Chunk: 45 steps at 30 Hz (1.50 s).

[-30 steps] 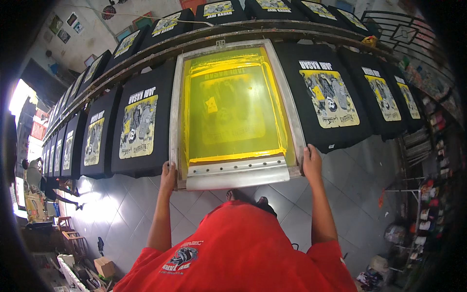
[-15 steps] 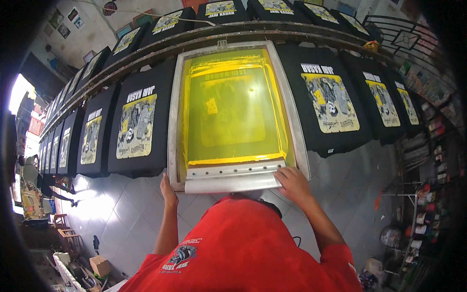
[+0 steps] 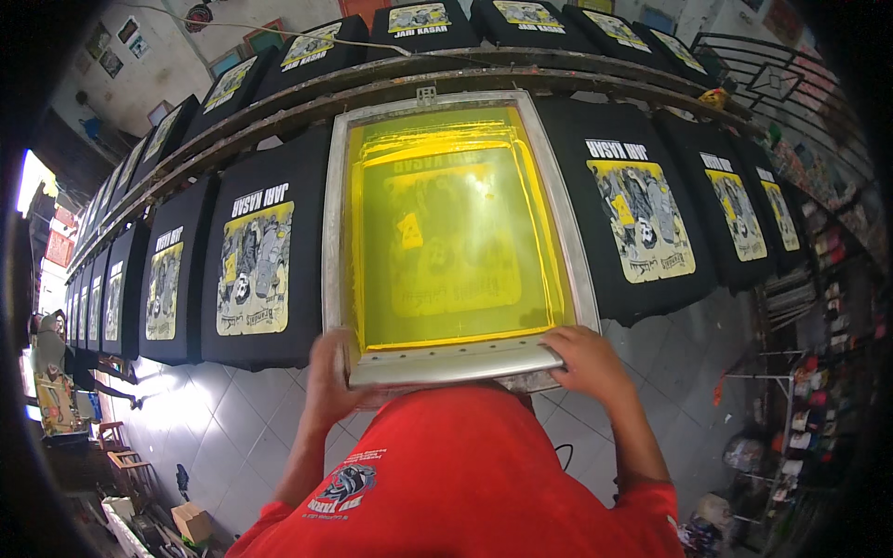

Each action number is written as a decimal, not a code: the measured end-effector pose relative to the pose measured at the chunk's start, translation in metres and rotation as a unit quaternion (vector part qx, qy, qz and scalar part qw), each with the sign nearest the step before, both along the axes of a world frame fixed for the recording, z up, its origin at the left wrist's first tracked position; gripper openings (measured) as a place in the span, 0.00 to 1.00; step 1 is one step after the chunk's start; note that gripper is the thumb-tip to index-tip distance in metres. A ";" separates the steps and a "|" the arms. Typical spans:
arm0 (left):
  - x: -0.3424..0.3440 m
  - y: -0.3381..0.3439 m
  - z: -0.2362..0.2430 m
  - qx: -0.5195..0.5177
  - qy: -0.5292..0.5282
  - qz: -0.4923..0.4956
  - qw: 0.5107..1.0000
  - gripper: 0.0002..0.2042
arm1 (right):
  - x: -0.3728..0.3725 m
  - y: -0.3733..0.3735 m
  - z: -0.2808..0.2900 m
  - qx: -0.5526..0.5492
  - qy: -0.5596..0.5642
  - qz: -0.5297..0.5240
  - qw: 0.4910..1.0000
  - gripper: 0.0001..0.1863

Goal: The person performs screen printing on black t-shirts using yellow and red inks. They align and pull a yellow screen, then switch to a red screen, apply red ink with a squeegee, and print on multiple shirts. The person also handles a pile of black t-shirts at the end.

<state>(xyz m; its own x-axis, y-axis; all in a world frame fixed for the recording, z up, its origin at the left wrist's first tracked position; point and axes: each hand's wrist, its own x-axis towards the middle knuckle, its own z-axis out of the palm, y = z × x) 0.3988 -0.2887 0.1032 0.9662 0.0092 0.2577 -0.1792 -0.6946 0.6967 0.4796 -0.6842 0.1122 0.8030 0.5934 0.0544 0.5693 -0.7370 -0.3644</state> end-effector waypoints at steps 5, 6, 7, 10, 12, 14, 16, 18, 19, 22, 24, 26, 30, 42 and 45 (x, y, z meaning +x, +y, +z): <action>0.064 -0.022 0.010 0.216 0.193 -0.249 0.924 0.16 | 0.025 0.004 -0.013 -0.066 0.070 -0.015 0.995 0.16; 0.073 -0.019 0.011 0.233 0.195 -0.238 0.922 0.16 | 0.037 0.006 -0.005 -0.067 0.082 -0.007 0.994 0.16; 0.084 -0.014 0.014 0.251 0.197 -0.226 0.920 0.16 | 0.053 0.009 0.003 -0.067 0.093 0.000 0.993 0.16; 0.144 0.003 0.049 0.242 0.148 -0.188 0.940 0.17 | 0.126 0.015 0.011 -0.014 0.064 -0.017 0.998 0.13; 0.192 0.034 0.034 0.250 0.078 -0.154 0.953 0.19 | 0.186 0.027 0.022 -0.021 0.002 -0.014 1.000 0.13; 0.252 0.056 0.011 0.264 0.046 -0.100 0.958 0.14 | 0.244 0.039 0.022 0.033 -0.044 0.003 0.998 0.12; 0.306 0.058 0.013 0.264 -0.028 -0.084 0.960 0.11 | 0.294 0.049 0.017 0.045 -0.027 -0.012 0.999 0.13; 0.351 0.062 0.014 0.278 -0.002 -0.063 0.959 0.12 | 0.334 0.058 0.009 0.061 -0.047 -0.019 0.997 0.13; 0.368 0.062 0.015 0.281 0.001 -0.061 0.958 0.13 | 0.352 0.063 0.008 0.056 -0.051 -0.027 0.997 0.13; 0.404 0.064 0.010 0.272 -0.007 -0.058 0.960 0.14 | 0.393 0.074 -0.001 0.042 -0.067 -0.045 0.996 0.12; 0.417 0.065 -0.008 0.241 -0.036 -0.059 0.968 0.14 | 0.406 0.079 -0.015 0.033 -0.084 -0.051 0.995 0.11; 0.418 0.069 -0.028 0.235 -0.024 -0.049 0.970 0.15 | 0.409 0.081 -0.028 0.042 -0.078 -0.040 0.995 0.11; 0.404 0.065 -0.063 0.269 -0.027 -0.020 0.963 0.18 | 0.402 0.081 -0.057 -0.007 -0.133 -0.043 0.990 0.10; 0.289 0.050 0.036 0.221 0.163 -0.149 0.950 0.15 | 0.288 0.056 0.023 -0.048 0.082 0.048 0.994 0.14; 0.224 0.035 0.050 0.206 0.214 -0.176 0.939 0.15 | 0.217 0.040 0.031 -0.048 0.144 0.030 0.988 0.14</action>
